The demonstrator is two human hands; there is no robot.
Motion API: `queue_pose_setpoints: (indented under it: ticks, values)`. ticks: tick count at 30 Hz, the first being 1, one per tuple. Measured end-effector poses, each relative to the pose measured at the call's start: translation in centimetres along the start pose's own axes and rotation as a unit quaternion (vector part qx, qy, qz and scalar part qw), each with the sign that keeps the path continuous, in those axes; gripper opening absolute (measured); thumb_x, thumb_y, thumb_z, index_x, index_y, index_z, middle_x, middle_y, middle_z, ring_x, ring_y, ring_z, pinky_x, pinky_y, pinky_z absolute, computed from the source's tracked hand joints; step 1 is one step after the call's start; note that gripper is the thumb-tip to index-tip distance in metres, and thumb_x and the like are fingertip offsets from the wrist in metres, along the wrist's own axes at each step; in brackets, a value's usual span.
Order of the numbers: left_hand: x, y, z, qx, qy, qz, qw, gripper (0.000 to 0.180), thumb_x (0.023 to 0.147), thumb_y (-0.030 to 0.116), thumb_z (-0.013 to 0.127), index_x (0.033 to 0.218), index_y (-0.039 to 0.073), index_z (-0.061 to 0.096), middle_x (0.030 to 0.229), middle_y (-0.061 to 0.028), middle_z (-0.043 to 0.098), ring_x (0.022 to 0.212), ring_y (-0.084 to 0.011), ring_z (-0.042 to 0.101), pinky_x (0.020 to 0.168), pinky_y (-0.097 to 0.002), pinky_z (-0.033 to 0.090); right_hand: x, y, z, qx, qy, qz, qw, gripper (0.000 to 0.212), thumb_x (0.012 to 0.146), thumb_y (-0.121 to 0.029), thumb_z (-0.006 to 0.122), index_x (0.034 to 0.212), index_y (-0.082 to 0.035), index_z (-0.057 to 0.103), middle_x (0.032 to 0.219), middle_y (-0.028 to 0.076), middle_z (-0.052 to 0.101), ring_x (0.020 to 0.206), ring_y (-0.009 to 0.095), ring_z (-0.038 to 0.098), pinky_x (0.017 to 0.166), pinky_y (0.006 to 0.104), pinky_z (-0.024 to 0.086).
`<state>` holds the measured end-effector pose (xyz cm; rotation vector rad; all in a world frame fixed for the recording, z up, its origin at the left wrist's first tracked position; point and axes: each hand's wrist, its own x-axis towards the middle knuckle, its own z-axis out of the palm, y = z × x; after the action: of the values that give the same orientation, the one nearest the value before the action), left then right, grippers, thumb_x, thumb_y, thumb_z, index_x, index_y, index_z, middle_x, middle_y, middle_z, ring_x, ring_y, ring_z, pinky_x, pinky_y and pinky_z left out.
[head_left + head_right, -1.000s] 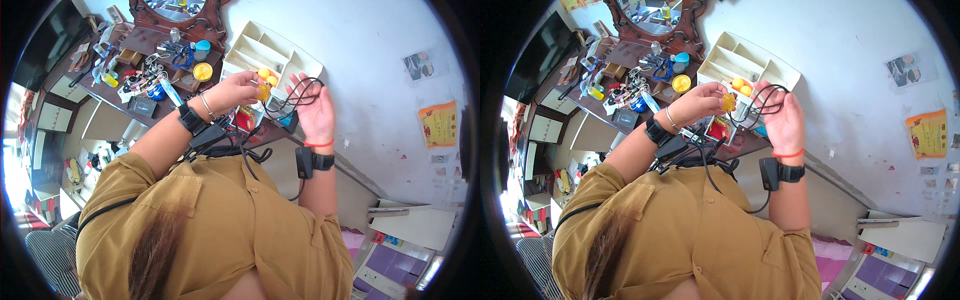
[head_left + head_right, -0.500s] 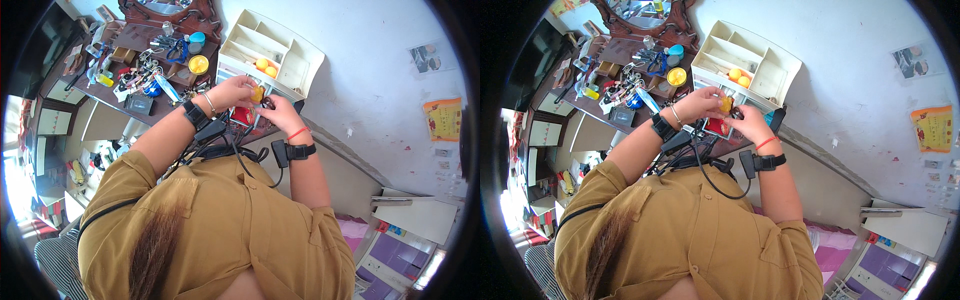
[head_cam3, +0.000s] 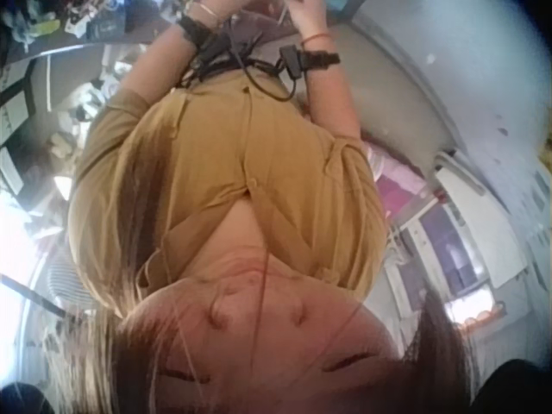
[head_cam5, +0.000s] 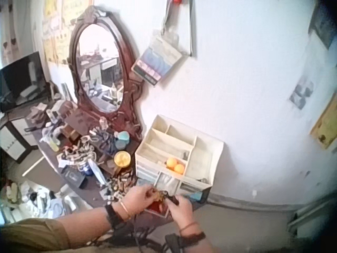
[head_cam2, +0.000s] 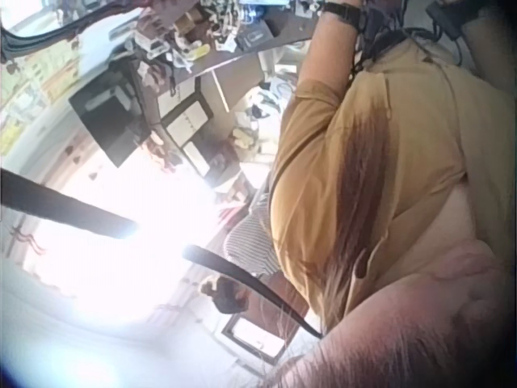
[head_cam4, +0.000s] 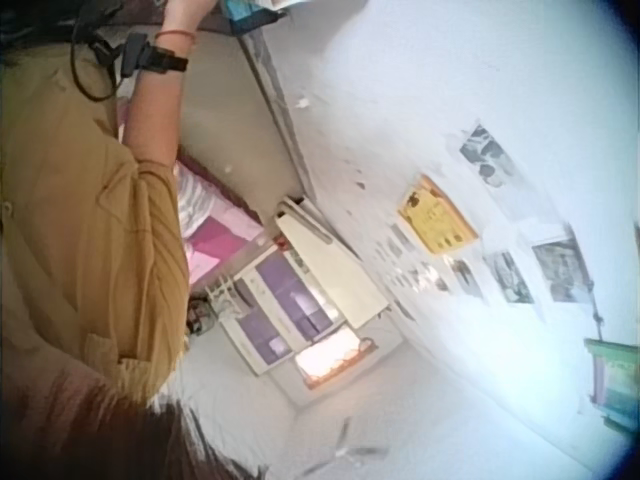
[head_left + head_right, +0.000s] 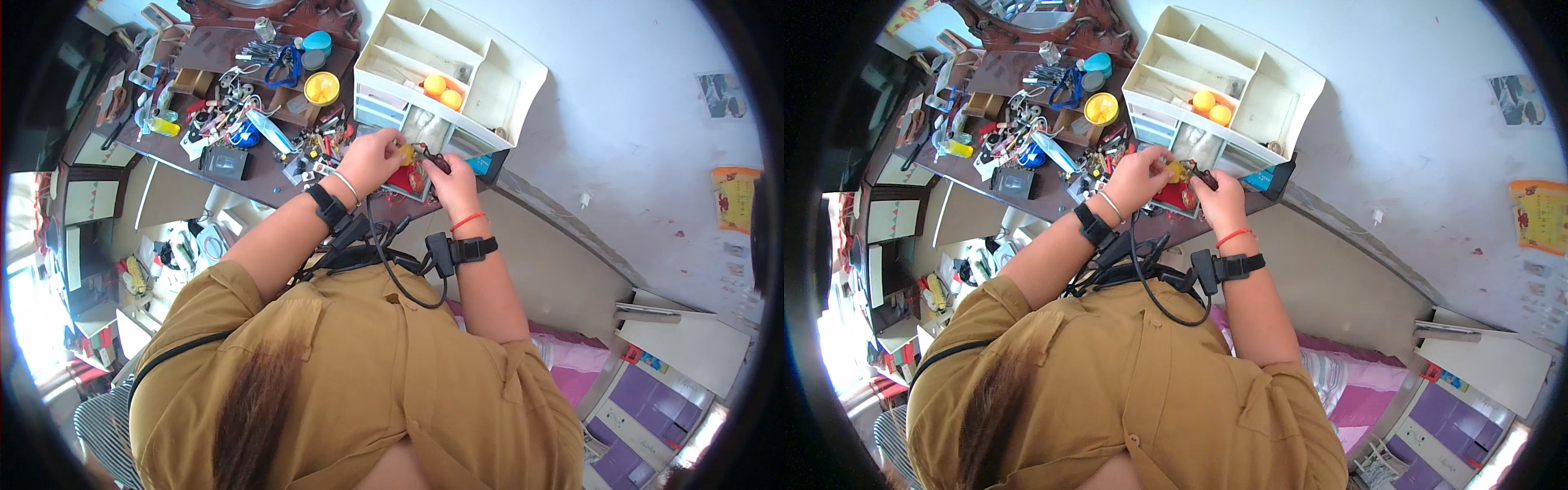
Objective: The person handles and organizes various small items including toy parts, cards, and plastic containers on a desk, placing some items into a small tiered organizer box.
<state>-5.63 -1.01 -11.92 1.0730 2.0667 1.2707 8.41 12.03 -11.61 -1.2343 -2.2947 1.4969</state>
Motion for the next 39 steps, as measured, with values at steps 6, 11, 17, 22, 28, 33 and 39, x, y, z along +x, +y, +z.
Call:
queue_pose_setpoints:
  ticks: [6, 11, 17, 22, 28, 33, 39]
  values:
    - [0.3, -0.8, -0.7, 0.166, -0.06, 0.176, 0.968, 0.028, 0.076, 0.02, 0.068, 0.103, 0.016, 0.069, 0.079, -0.0088, 0.066, 0.082, -0.0288, 0.062, 0.074, -0.0404, 0.048, -0.7, -0.1, 0.6, -0.022, -0.013, -0.043, 0.999, 0.025, 0.081, -0.02, 0.069, 0.085, 0.003, 0.064, 0.072, 0.013, 0.065, 0.062, 0.021, 0.06, 0.062, 0.034, 0.048]
    - [0.4, -0.7, -1.3, 0.268, -0.084, 0.184, 0.942, 0.025, 0.072, 0.024, 0.071, 0.097, 0.021, 0.071, 0.086, 0.0001, 0.067, 0.097, -0.0218, 0.057, 0.088, -0.0399, 0.038, -0.3, 0.5, 0.6, 0.002, -0.003, -0.048, 0.999, 0.025, 0.08, -0.02, 0.069, 0.084, 0.004, 0.063, 0.074, 0.016, 0.065, 0.065, 0.024, 0.062, 0.064, 0.035, 0.048]
    - [0.5, -0.3, -1.3, 0.368, -0.165, 0.262, 0.877, 0.026, 0.07, 0.031, 0.074, 0.095, 0.023, 0.07, 0.091, 0.0019, 0.065, 0.108, -0.0204, 0.053, 0.102, -0.0482, 0.031, -0.3, 1.6, 0.9, -0.023, -0.023, -0.101, 0.994, 0.024, 0.08, -0.02, 0.068, 0.088, 0.002, 0.063, 0.075, 0.019, 0.064, 0.068, 0.031, 0.061, 0.066, 0.0375, 0.048]
    - [0.6, -0.4, -1.3, 0.43, -0.195, 0.287, 0.834, 0.021, 0.074, 0.037, 0.07, 0.089, 0.021, 0.069, 0.108, 0.0037, 0.062, 0.128, -0.0202, 0.04, 0.111, -0.0658, 0.01, -0.4, 1.1, 0.8, -0.027, -0.018, -0.079, 0.996, 0.024, 0.079, -0.02, 0.068, 0.087, 0.002, 0.063, 0.075, 0.02, 0.063, 0.068, 0.033, 0.061, 0.066, 0.0379, 0.048]
    - [0.8, -0.3, -1.5, 0.449, -0.148, 0.307, 0.826, 0.017, 0.078, 0.032, 0.065, 0.086, 0.019, 0.069, 0.125, 0.0041, 0.054, 0.133, -0.0246, 0.033, 0.11, -0.0663, 0.013, -0.4, 1.9, 1.1, 0.04, -0.025, -0.078, 0.996, 0.021, 0.079, -0.016, 0.069, 0.087, 0.003, 0.064, 0.074, 0.012, 0.066, 0.065, 0.021, 0.061, 0.065, 0.0342, 0.049]
    - [0.6, -0.5, -1.0, 0.479, -0.134, 0.279, 0.821, 0.015, 0.078, 0.028, 0.063, 0.086, 0.018, 0.07, 0.123, 0.0034, 0.055, 0.131, -0.0243, 0.035, 0.109, -0.065, 0.015, -0.4, 0.0, 0.7, 0.215, -0.096, 0.041, 0.971, 0.015, 0.083, -0.008, 0.066, 0.092, 0.002, 0.062, 0.074, 0.003, 0.064, 0.064, 0.01, 0.058, 0.057, 0.0246, 0.045]
    - [1.7, -0.1, -1.8, 0.287, -0.119, 0.264, 0.913, 0.02, 0.076, 0.023, 0.068, 0.094, 0.013, 0.068, 0.114, -0.0037, 0.061, 0.114, -0.0263, 0.052, 0.101, -0.0462, 0.036, 0.0, -1.2, 0.5, 0.304, -0.119, 0.024, 0.945, 0.015, 0.085, -0.006, 0.064, 0.097, 0.001, 0.058, 0.072, 0.002, 0.059, 0.059, 0.009, 0.054, 0.048, 0.0233, 0.04]
